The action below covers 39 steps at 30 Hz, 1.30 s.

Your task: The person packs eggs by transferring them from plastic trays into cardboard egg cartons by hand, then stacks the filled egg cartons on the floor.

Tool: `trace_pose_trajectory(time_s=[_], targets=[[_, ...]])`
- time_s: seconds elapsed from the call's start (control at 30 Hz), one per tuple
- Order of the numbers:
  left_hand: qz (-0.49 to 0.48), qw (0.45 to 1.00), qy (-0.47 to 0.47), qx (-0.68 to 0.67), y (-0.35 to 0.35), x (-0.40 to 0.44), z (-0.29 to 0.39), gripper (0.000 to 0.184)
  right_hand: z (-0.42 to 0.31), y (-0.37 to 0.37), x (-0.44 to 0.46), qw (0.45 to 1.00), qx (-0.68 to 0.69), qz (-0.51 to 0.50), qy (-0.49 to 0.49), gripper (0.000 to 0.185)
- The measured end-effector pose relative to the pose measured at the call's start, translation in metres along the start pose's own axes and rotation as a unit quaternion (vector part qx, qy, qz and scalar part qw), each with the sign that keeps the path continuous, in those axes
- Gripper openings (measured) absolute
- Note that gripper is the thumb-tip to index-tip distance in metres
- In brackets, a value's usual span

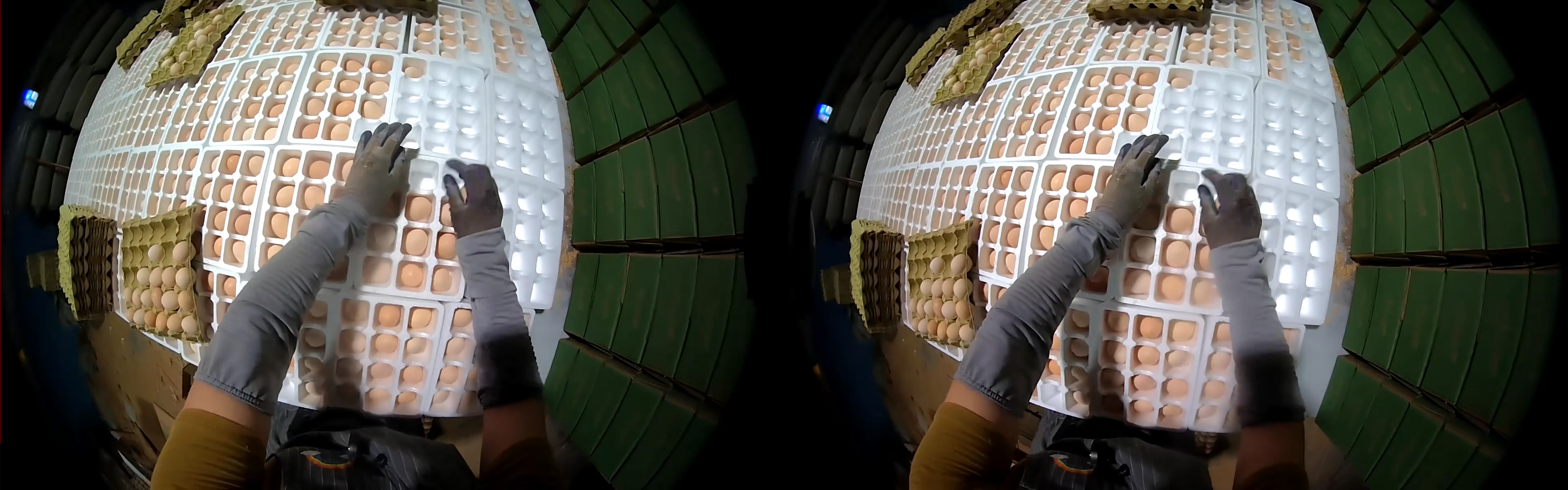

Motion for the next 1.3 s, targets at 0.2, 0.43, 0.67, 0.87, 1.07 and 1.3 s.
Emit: trace_pose_trajectory(time_s=[0.2,0.43,0.67,0.87,1.07,1.3], targets=[[-0.017,0.998,0.011,-0.063,0.065,-0.084,0.052,0.046,0.040,-0.073,0.018,0.996,0.042,0.049,0.054,0.047],[0.009,0.991,0.132,0.033,0.261,-0.227,0.046,0.036,-0.164,-0.016,-0.011,0.948,0.300,-0.109,0.011,0.028],[-0.012,0.947,0.205,0.249,0.448,-0.238,-0.054,0.043,-0.403,-0.084,-0.052,0.927,0.182,-0.143,0.295,0.031],[-0.188,0.952,0.119,0.209,0.454,-0.240,-0.109,0.044,-0.448,-0.143,-0.046,0.911,0.078,-0.313,0.257,0.045],[0.249,0.699,0.404,-0.535,0.510,-0.276,-0.105,0.037,-0.432,-0.108,-0.041,0.623,0.620,-0.408,-0.249,0.024],[-0.202,0.925,0.241,0.215,0.506,-0.294,-0.107,0.053,-0.481,-0.112,-0.063,0.807,-0.132,-0.534,0.214,0.048]])
Point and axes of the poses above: each hand's wrist, its own x-axis towards the middle knuckle, its own y-axis out of the back of the hand, z = x × y, the point moved 5 cm from there along x, towards the middle knuckle, and after that the axes turned 13 degrees about -x, right-handed, at the moved point
